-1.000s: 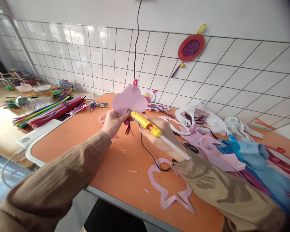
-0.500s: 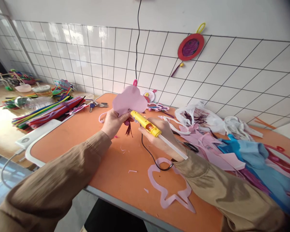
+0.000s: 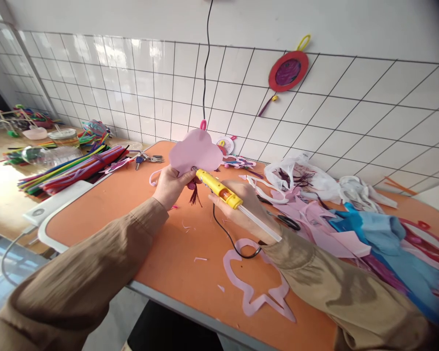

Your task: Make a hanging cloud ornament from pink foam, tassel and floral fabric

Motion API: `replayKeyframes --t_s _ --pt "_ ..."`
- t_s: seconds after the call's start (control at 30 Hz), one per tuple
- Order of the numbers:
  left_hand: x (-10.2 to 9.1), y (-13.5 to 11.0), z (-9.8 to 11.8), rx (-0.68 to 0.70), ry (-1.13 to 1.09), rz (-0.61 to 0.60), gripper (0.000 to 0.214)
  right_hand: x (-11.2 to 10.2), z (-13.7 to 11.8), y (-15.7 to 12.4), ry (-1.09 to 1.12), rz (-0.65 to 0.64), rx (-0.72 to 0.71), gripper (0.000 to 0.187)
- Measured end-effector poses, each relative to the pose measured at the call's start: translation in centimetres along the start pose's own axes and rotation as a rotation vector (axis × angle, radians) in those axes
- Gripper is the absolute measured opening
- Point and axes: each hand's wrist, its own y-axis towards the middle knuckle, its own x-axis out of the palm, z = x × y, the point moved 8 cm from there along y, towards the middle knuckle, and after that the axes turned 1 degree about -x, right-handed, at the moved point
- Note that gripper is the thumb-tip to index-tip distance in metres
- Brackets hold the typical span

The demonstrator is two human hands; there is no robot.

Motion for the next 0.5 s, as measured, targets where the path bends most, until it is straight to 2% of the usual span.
replayKeyframes --t_s 0.23,0.33,0.5 --pt "-0.1 0.0 0.0 0.001 0.007 0.001 0.025 -0.2 0.9 0.1 0.047 0.051 0.052 0.029" --pt "-0.1 0.0 0.2 -0.003 0.030 0.001 0.024 -0.5 1.0 0.2 0.148 0.009 0.101 0.023" --pt "-0.4 0.1 0.0 -0.011 0.064 0.007 0.021 -1.5 1.1 0.3 0.350 -0.072 0.269 0.019"
